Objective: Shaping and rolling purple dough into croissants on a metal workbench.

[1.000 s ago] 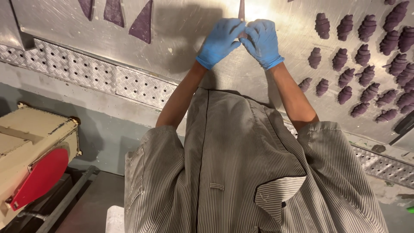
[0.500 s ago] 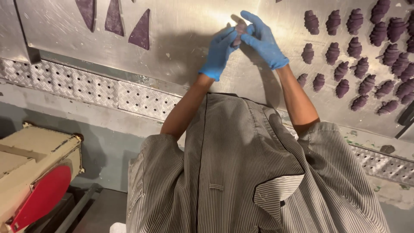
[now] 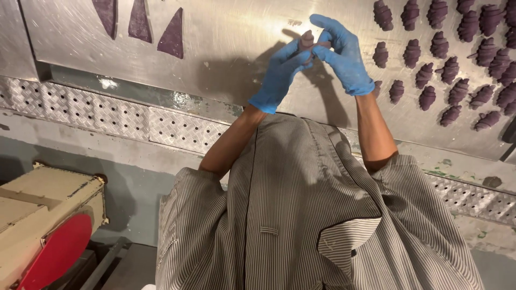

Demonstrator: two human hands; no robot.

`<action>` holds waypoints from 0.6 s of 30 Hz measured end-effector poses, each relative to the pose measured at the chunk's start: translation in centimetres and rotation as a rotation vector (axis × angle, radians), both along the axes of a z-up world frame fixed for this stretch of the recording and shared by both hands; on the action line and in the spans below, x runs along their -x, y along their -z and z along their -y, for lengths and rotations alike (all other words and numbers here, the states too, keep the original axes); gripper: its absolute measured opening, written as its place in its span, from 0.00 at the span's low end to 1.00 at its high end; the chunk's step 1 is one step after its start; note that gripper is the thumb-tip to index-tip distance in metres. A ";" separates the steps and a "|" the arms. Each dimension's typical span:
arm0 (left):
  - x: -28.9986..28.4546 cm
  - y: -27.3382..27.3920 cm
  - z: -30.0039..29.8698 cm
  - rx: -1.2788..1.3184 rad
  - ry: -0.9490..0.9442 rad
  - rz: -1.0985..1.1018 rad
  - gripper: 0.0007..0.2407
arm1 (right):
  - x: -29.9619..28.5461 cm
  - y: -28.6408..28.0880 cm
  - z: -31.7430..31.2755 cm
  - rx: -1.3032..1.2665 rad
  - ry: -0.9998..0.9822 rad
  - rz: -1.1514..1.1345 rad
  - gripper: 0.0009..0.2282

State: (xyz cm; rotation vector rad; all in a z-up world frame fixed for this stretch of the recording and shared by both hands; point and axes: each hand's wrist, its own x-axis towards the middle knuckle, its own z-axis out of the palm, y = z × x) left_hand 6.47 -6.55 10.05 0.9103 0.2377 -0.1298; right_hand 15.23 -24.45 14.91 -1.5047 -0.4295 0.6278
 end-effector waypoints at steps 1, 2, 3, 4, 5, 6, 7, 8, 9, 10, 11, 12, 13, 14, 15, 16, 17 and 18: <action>0.1 0.3 0.2 -0.051 0.024 -0.002 0.20 | 0.1 -0.3 -0.1 -0.010 -0.006 0.017 0.25; 0.3 0.7 0.3 -0.102 0.047 -0.006 0.19 | 0.4 -0.6 -0.3 -0.021 -0.014 0.031 0.25; 0.4 0.0 0.2 -0.104 0.049 -0.007 0.19 | 0.5 -0.7 -0.1 -0.022 -0.011 0.030 0.25; 0.3 -0.6 0.3 -0.070 0.027 0.017 0.20 | 0.4 -0.7 0.2 -0.016 0.000 0.038 0.24; 0.2 -1.3 0.3 -0.037 0.005 0.040 0.21 | 0.3 -0.8 0.4 -0.009 0.010 0.045 0.24; 0.2 -1.2 0.5 -0.038 0.005 0.039 0.21 | 0.3 -0.7 0.5 -0.010 0.011 0.044 0.24; 0.2 -1.1 0.7 -0.078 0.006 0.039 0.21 | 0.4 -0.5 0.7 0.011 0.036 0.034 0.24; 0.1 -1.0 1.0 -0.117 0.008 0.039 0.20 | 0.4 -0.4 0.9 0.033 0.062 0.024 0.24; 0.2 -0.9 1.1 -0.118 0.010 0.039 0.20 | 0.5 -0.7 0.8 0.032 0.063 0.024 0.24; 0.1 -0.8 1.1 -0.147 0.009 0.035 0.20 | 0.4 -1.1 0.7 0.020 0.055 0.035 0.24; 0.1 -0.7 1.2 -0.177 0.009 0.032 0.20 | 0.4 -1.5 0.6 0.009 0.046 0.046 0.24; -0.1 -0.7 1.3 -0.177 0.010 0.030 0.20 | 0.4 -1.8 0.6 0.008 0.048 0.045 0.24; -0.4 -0.7 1.4 -0.131 -0.007 0.035 0.20 | 0.4 -2.2 0.6 -0.002 0.042 0.041 0.24; -0.7 -0.8 1.5 -0.084 -0.024 0.043 0.20 | 0.3 -2.5 0.6 -0.013 0.035 0.039 0.24; -0.9 -0.8 1.7 -0.086 -0.024 0.044 0.20 | 0.2 -2.3 0.8 -0.015 0.036 0.040 0.24; -0.9 -0.8 1.9 -0.069 -0.029 0.025 0.19 | 0.2 -2.1 1.0 -0.011 0.066 0.006 0.24; -0.9 -0.7 2.1 -0.051 -0.033 0.007 0.17 | 0.2 -1.8 1.2 -0.008 0.096 -0.028 0.25; -0.9 -0.9 2.1 -0.052 -0.033 0.006 0.17 | 0.2 -2.1 1.0 -0.008 0.096 -0.028 0.25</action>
